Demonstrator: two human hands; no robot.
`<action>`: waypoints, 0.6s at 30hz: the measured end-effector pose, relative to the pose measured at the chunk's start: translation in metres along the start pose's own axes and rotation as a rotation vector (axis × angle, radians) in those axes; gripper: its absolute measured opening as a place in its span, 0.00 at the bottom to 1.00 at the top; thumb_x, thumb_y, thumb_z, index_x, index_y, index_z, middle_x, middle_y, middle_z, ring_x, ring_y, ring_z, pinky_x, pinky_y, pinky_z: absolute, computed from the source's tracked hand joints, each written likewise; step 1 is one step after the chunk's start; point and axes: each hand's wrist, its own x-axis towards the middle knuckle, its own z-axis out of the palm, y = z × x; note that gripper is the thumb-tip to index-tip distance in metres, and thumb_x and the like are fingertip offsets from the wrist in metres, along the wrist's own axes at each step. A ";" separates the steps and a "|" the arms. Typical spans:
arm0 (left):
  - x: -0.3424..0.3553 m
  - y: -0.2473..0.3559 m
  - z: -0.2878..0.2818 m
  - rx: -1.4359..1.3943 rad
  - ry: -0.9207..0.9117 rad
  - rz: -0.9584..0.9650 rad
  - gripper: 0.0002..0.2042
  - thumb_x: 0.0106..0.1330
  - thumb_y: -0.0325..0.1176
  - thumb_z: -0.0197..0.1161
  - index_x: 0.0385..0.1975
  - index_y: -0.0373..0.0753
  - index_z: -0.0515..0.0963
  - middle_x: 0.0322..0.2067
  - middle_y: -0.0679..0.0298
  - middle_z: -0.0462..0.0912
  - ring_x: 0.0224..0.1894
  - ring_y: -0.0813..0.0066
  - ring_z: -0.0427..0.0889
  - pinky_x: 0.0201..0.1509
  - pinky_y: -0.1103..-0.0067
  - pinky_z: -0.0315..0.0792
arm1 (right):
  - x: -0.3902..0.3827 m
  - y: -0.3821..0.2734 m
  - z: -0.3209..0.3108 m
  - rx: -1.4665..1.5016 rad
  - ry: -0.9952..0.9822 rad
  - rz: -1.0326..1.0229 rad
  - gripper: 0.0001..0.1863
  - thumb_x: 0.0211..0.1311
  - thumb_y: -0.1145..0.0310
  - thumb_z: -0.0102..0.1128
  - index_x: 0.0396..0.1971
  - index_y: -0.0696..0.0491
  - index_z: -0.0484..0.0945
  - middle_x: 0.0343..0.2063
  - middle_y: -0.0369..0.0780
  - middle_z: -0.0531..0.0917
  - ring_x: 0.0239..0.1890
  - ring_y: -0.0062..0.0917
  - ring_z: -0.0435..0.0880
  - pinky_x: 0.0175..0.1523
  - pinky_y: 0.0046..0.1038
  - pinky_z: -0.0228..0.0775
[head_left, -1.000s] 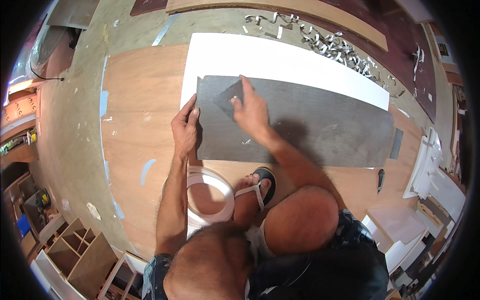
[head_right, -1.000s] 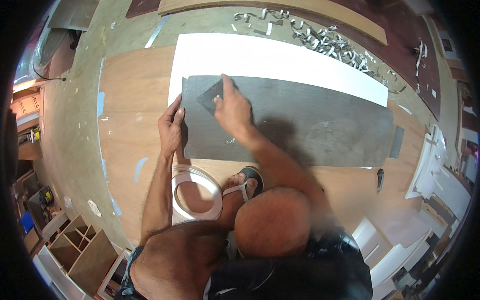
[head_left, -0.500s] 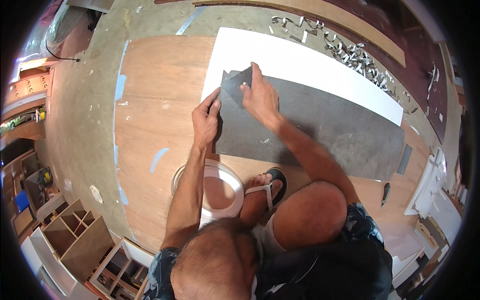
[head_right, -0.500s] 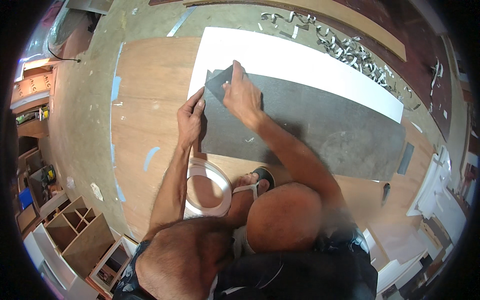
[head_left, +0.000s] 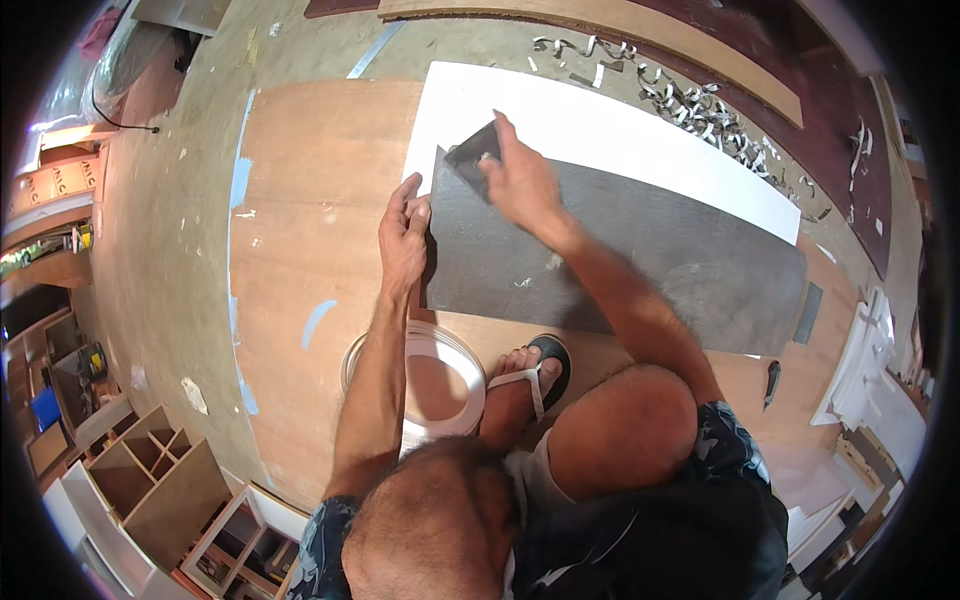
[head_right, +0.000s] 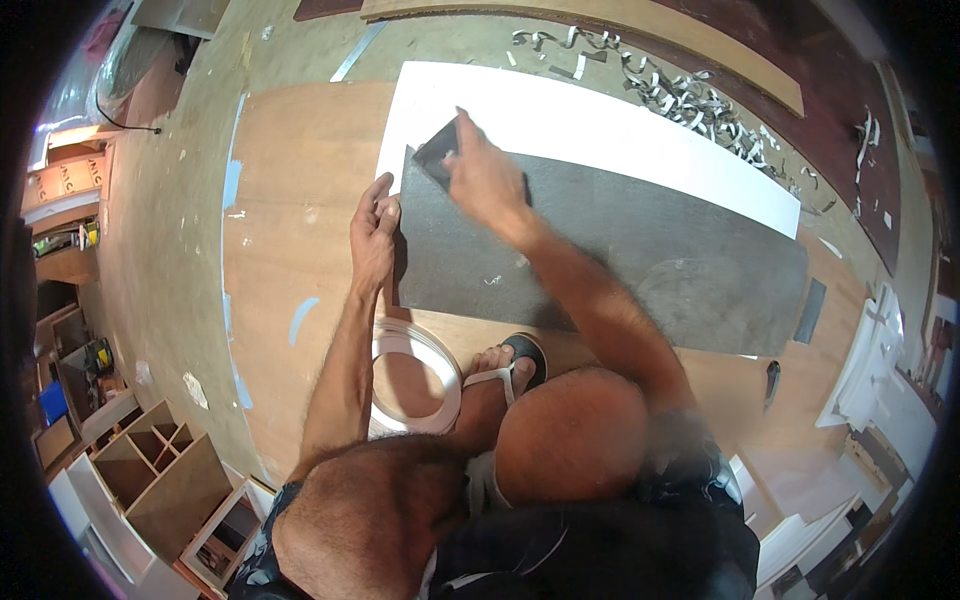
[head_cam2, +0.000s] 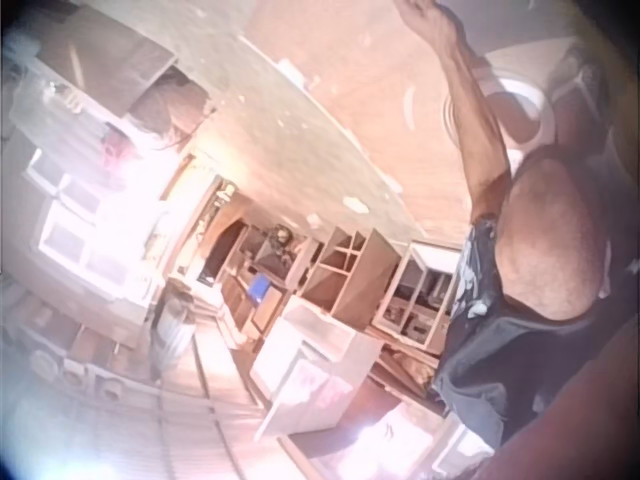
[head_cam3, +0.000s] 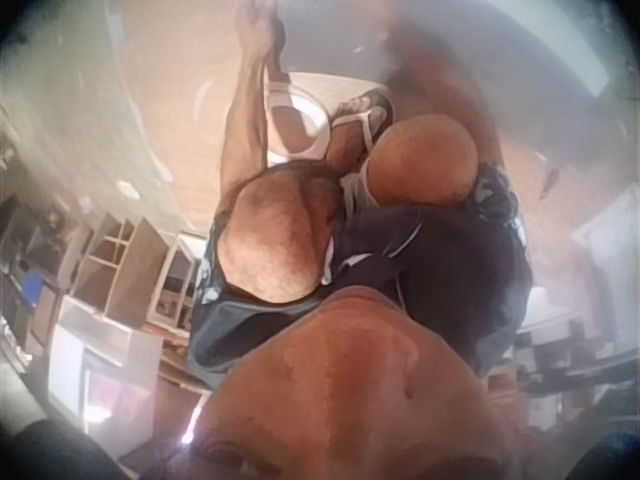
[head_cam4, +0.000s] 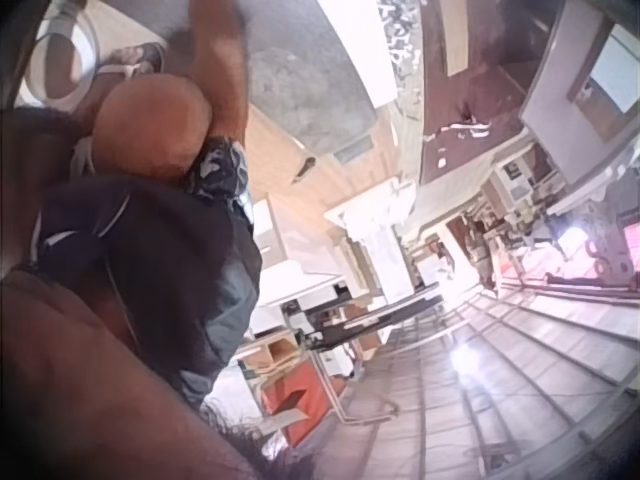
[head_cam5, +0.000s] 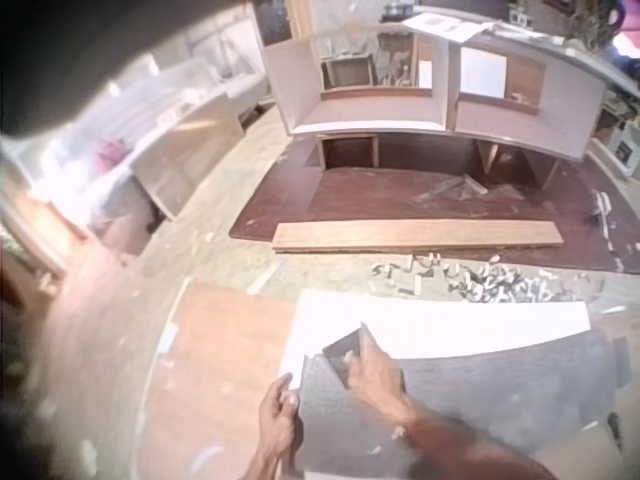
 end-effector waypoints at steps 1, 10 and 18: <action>0.000 0.000 0.000 0.015 -0.002 0.013 0.25 0.82 0.26 0.58 0.75 0.29 0.67 0.49 0.60 0.89 0.51 0.78 0.82 0.63 0.79 0.72 | -0.003 -0.002 -0.003 0.063 0.053 0.095 0.39 0.71 0.71 0.66 0.77 0.60 0.58 0.42 0.61 0.88 0.45 0.54 0.91 0.51 0.51 0.80; -0.001 -0.007 -0.001 -0.453 -0.049 -0.046 0.23 0.84 0.27 0.53 0.75 0.28 0.66 0.48 0.58 0.88 0.51 0.74 0.84 0.61 0.77 0.77 | -0.039 -0.016 -0.006 0.229 0.137 0.269 0.38 0.72 0.64 0.68 0.76 0.57 0.61 0.34 0.58 0.89 0.39 0.58 0.91 0.49 0.52 0.81; -0.004 -0.003 -0.002 -0.251 -0.026 -0.092 0.22 0.76 0.26 0.67 0.68 0.26 0.76 0.46 0.59 0.90 0.47 0.78 0.86 0.56 0.82 0.78 | -0.107 0.048 -0.058 0.108 -0.007 0.212 0.39 0.70 0.63 0.71 0.73 0.59 0.63 0.65 0.59 0.77 0.67 0.47 0.80 0.67 0.43 0.75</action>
